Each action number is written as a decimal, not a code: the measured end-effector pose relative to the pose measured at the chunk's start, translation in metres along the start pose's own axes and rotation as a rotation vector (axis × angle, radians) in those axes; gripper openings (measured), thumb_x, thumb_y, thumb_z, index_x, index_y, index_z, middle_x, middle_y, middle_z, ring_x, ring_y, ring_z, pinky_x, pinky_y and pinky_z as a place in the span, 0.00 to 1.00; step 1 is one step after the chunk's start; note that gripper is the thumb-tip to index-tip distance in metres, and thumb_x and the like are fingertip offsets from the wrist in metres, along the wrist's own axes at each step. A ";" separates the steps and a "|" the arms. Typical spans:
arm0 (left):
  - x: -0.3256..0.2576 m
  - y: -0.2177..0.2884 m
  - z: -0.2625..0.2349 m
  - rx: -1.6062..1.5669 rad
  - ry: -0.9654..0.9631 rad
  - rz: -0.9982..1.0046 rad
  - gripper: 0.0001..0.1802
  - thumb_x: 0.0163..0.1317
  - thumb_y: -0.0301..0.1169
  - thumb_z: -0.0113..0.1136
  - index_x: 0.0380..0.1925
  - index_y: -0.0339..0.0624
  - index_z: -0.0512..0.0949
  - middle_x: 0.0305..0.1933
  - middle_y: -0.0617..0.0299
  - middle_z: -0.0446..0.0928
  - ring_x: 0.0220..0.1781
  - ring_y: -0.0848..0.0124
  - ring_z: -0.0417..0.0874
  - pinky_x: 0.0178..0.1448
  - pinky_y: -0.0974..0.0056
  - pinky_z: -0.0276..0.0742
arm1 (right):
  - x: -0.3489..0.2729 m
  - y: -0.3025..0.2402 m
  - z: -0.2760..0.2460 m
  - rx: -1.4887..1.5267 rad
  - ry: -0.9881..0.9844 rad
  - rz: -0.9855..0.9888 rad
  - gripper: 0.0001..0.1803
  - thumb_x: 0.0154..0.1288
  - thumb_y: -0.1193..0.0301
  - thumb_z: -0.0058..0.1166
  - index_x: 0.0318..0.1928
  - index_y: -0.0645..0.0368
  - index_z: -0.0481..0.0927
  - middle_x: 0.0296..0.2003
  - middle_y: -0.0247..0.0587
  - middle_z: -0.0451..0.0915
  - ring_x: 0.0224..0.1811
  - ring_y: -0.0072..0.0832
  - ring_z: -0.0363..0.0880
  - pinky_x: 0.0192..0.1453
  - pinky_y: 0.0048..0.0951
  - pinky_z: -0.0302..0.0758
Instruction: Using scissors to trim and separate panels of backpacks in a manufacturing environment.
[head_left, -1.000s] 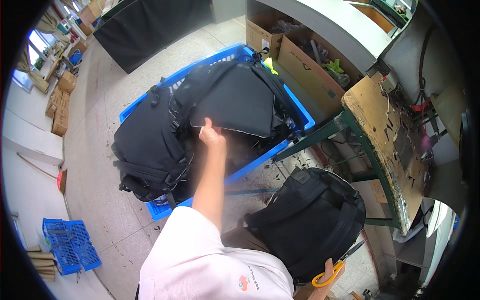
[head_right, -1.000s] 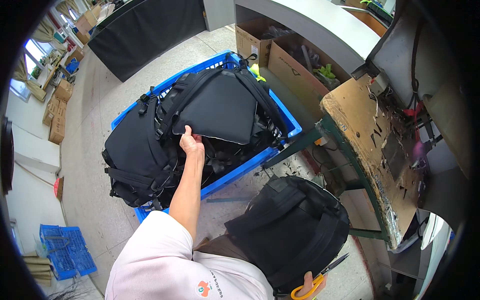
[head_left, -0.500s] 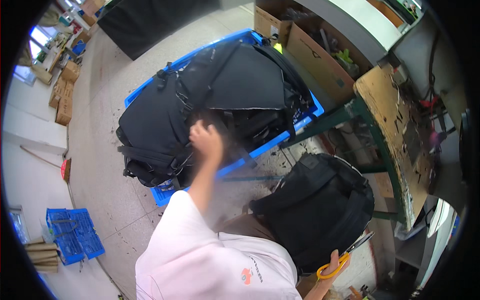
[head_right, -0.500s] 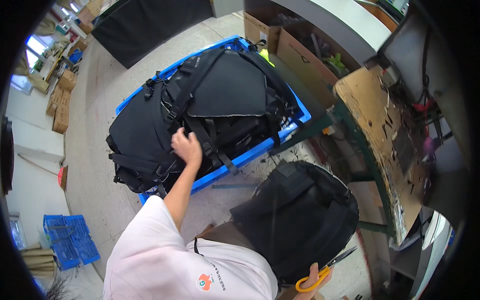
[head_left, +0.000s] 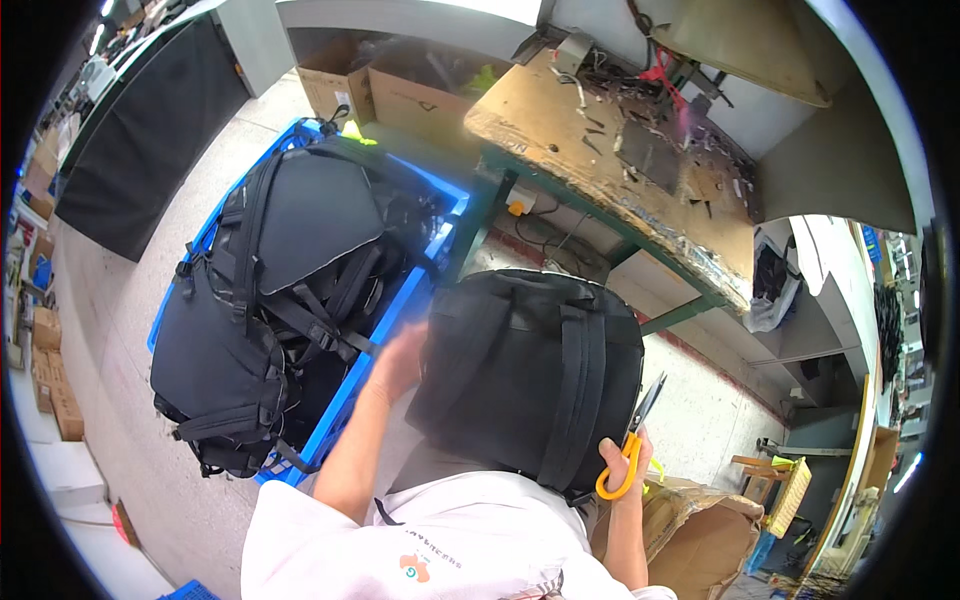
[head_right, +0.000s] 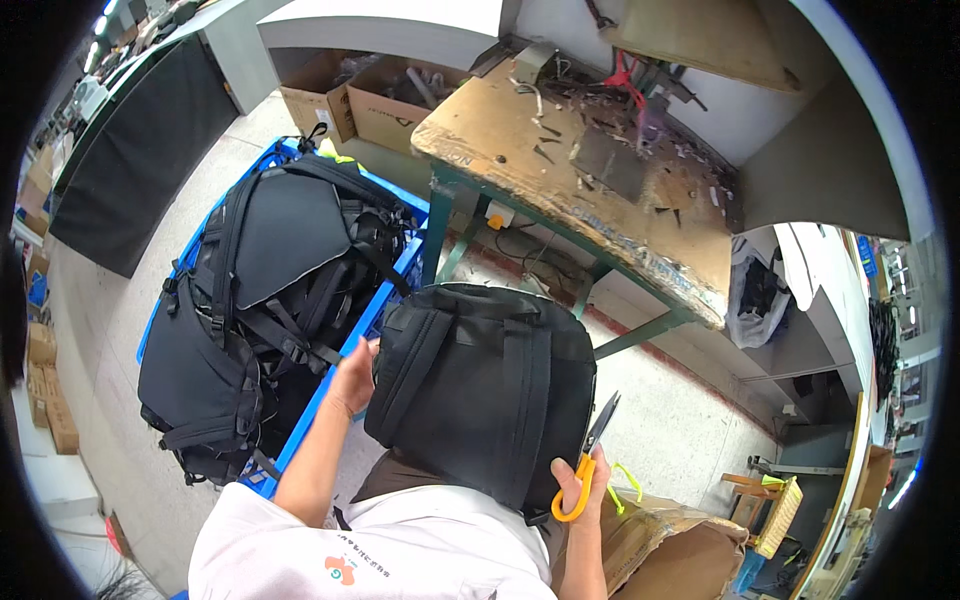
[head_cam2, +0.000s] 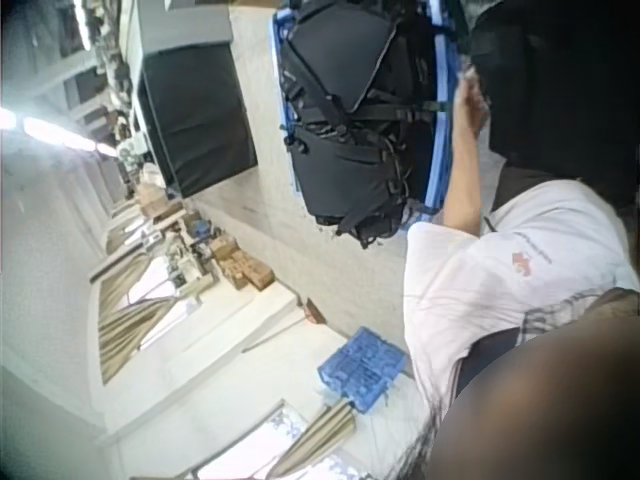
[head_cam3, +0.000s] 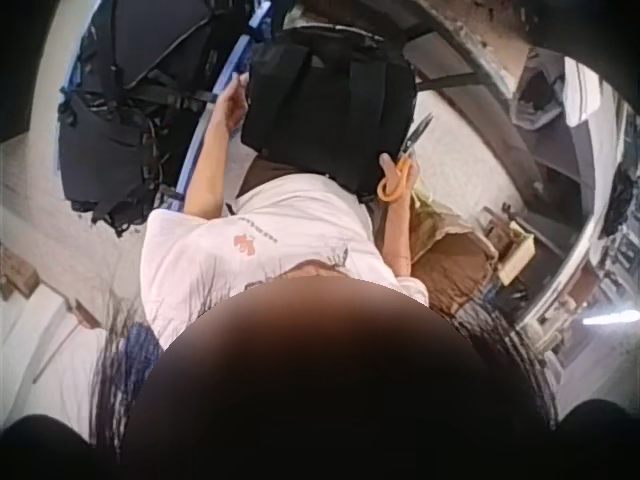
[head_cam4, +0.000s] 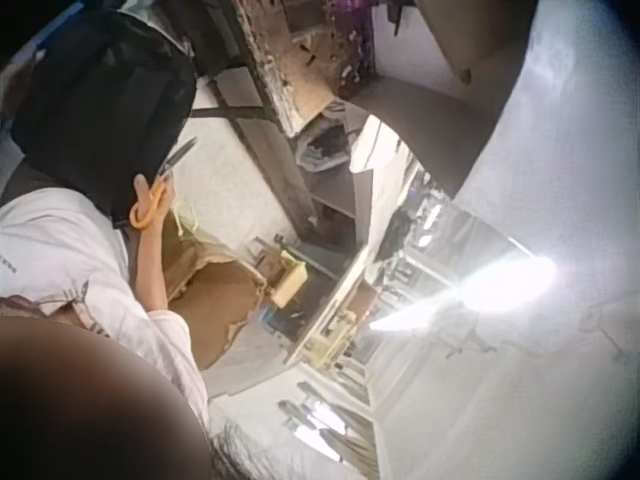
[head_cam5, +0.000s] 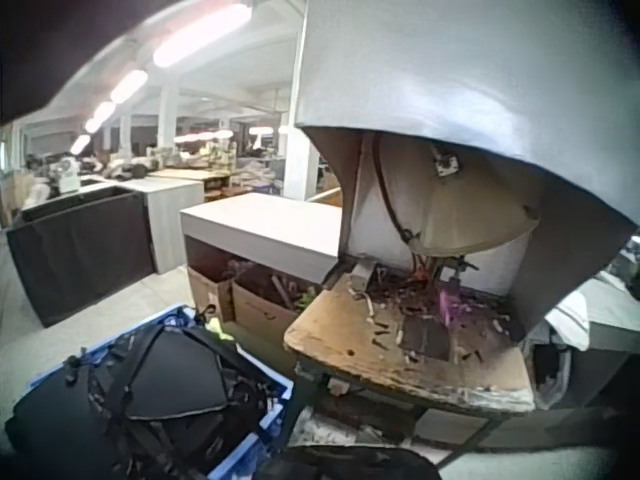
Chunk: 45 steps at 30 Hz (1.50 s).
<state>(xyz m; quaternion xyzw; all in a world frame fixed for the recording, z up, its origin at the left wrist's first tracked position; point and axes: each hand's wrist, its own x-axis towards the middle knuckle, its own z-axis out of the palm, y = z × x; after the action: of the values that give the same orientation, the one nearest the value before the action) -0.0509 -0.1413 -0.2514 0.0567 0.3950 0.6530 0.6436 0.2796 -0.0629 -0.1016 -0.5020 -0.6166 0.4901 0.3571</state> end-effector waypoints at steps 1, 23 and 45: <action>0.004 -0.029 -0.028 0.212 0.010 0.089 0.22 0.60 0.34 0.50 0.54 0.40 0.65 0.45 0.58 0.73 0.46 0.68 0.73 0.49 0.65 0.69 | -0.002 0.001 0.000 0.012 -0.008 -0.013 0.15 0.47 0.69 0.60 0.34 0.56 0.70 0.22 0.21 0.64 0.24 0.13 0.60 0.27 0.17 0.59; -0.059 0.208 0.263 1.291 -0.610 0.579 0.09 0.51 0.24 0.56 0.32 0.29 0.75 0.23 0.69 0.74 0.27 0.83 0.69 0.32 0.73 0.67 | -0.019 0.047 -0.041 0.913 0.062 0.278 0.19 0.63 0.55 0.43 0.48 0.52 0.67 0.23 0.31 0.70 0.16 0.16 0.63 0.17 0.18 0.61; -0.016 0.090 0.288 1.378 -0.984 0.334 0.10 0.47 0.28 0.59 0.29 0.34 0.73 0.24 0.47 0.70 0.27 0.51 0.69 0.33 0.62 0.67 | 0.023 -0.142 -0.113 -0.976 -0.532 -0.146 0.42 0.41 0.38 0.56 0.51 0.52 0.67 0.39 0.46 0.73 0.42 0.38 0.73 0.44 0.37 0.71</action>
<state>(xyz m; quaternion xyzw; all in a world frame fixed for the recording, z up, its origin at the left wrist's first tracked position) 0.0483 -0.0148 0.0048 0.7683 0.3658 0.2550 0.4592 0.3411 -0.0150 0.0636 -0.4241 -0.8740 0.2317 -0.0514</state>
